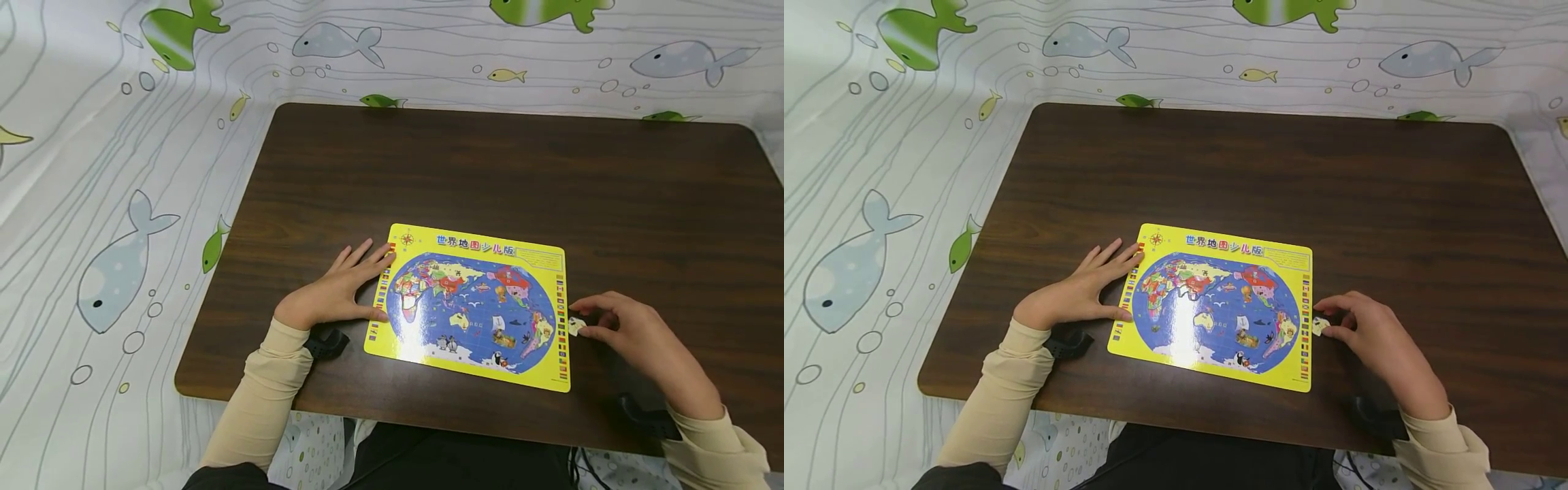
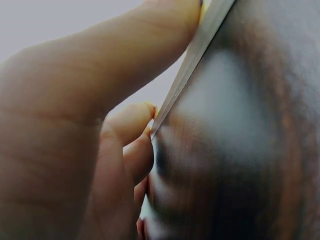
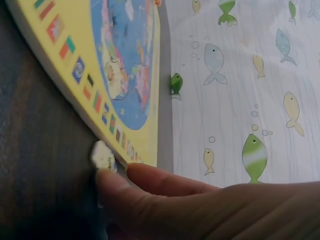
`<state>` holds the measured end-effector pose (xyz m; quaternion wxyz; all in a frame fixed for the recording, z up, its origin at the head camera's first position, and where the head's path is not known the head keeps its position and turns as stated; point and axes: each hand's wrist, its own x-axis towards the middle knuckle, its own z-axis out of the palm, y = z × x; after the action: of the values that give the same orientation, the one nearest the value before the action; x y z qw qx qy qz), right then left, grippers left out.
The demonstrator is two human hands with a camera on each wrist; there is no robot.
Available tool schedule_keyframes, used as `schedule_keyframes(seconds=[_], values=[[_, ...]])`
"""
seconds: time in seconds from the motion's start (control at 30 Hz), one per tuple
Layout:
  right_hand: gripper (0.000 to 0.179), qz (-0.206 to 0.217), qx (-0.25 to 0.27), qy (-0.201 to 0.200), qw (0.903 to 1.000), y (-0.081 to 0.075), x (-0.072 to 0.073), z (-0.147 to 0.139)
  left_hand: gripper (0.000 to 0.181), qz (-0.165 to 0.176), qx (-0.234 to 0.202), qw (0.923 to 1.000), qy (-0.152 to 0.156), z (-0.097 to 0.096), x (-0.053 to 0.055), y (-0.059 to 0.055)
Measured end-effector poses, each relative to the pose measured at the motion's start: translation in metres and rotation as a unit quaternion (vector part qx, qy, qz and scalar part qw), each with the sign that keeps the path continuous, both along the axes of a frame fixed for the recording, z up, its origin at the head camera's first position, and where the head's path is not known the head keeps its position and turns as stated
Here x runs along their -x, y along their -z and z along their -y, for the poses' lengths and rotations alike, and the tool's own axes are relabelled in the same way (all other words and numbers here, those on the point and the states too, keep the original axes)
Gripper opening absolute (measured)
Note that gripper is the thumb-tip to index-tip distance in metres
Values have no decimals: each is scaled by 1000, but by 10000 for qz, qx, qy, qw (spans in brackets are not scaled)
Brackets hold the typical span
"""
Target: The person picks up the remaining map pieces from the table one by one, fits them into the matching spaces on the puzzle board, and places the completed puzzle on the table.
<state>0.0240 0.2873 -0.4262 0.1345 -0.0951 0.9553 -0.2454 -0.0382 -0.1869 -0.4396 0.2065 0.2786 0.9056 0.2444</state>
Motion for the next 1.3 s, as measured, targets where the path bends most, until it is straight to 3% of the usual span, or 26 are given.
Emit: schedule_keyframes(seconds=[0.47,0.57,0.77,0.9,1.07,1.3], values=[[22,100,-229,320,9992,1,5,-2,110,-49,33,10000,19,2,1,4],[22,-276,-185,279,9991,2,2,-1,111,-66,11,10000,11,2,1,3],[30,-1089,-1,-232,9938,9,1,-1,110,-48,-13,10000,22,1,1,3],[27,-916,118,-261,9954,11,2,-1,110,-59,-1,10000,43,1,1,1],[19,-417,27,43,9991,10,3,4,110,-45,5,10000,49,1,1,-1],[23,107,-174,485,9986,4,2,7,111,-64,8,10000,36,2,0,0]])
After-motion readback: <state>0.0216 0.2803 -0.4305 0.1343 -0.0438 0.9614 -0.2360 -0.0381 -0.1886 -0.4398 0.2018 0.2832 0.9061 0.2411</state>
